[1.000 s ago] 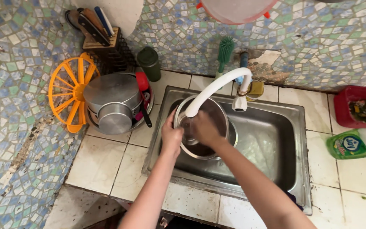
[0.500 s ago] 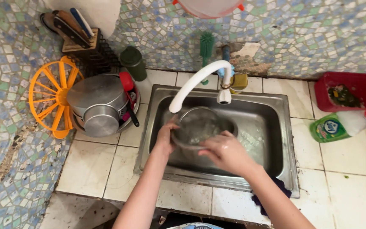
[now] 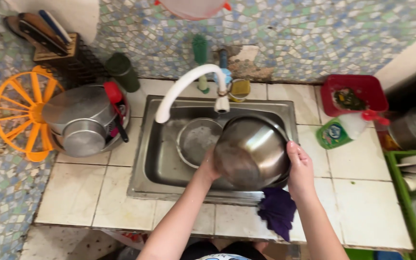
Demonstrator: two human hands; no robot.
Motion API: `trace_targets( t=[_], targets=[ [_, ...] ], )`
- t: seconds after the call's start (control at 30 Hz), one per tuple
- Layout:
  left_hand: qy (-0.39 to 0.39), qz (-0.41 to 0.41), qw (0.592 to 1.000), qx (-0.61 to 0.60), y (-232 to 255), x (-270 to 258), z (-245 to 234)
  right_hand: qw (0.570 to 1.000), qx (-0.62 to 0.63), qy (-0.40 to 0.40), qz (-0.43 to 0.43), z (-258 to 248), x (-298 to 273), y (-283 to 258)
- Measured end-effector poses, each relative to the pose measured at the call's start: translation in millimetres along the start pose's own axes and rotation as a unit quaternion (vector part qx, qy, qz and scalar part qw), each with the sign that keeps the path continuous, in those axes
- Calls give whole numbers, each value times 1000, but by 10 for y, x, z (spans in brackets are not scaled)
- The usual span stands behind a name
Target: The person washes stainless steel bowls and a pot in a small kitchen sink, rinsing each item under the running faucet and placing cleaned items on the adjacent rack. They then apply dish soap, scrub the empty sink basin with a purple cloth, rinse it, and wipe the surrounding counter.
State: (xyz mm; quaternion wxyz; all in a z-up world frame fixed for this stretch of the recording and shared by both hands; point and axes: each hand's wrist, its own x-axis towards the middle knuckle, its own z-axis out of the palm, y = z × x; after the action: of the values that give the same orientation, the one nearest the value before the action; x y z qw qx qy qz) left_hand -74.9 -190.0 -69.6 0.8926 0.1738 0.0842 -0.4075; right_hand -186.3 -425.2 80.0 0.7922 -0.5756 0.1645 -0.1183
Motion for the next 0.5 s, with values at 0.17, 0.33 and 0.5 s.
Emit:
trace_targets(
  t=[0.17,0.33,0.5],
  targets=[
    [15,-4,1000,-23,-281,198,380,998,57,26,1,-298,-55,-265],
    [18,-42,998,-50,-494,374,401,993,92,64,33,-551,-43,-469],
    [14,-10,998,-56,-639,444,554,996,79,36,-10,-715,-20,-613]
  ],
)
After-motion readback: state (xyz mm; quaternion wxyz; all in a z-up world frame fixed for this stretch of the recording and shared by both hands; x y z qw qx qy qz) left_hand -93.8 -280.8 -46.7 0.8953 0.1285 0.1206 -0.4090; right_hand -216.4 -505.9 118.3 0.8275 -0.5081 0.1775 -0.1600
